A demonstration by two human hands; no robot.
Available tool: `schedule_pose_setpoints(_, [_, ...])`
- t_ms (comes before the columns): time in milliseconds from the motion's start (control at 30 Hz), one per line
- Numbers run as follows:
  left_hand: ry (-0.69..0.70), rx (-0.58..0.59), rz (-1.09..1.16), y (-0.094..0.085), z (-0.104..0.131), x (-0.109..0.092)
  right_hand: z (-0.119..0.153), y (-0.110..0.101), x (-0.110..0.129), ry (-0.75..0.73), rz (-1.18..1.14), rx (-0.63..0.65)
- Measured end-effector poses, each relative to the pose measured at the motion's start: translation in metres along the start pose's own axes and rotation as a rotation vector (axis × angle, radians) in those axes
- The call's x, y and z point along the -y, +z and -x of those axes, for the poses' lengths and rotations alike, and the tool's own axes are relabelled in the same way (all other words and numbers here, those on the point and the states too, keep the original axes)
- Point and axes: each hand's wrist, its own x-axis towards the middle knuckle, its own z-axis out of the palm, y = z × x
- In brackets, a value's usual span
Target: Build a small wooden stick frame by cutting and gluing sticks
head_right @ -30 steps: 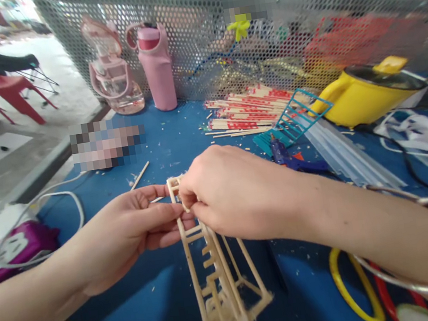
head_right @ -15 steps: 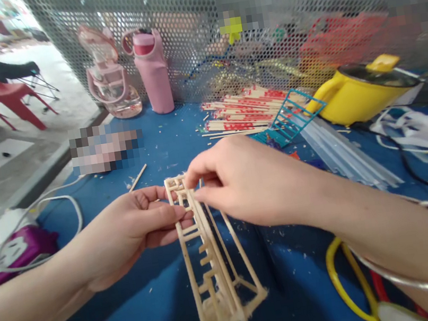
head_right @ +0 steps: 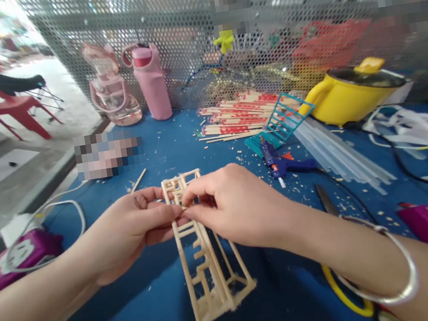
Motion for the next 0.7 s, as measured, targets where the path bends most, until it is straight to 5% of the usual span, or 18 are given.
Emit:
schedule_pose_setpoints(300, [0.032, 0.032, 0.029, -0.0021, -0.0020, 0.0060, -0.0034, -0.0008, 0.0069, -0.006, 0.191, -0.012])
schedule_pose_setpoints(700, [0.033, 0.018, 0.071, -0.0076, 0.0011, 0.0076, -0.0011, 0.0003, 0.0082, 0.000, 0.136, -0.052])
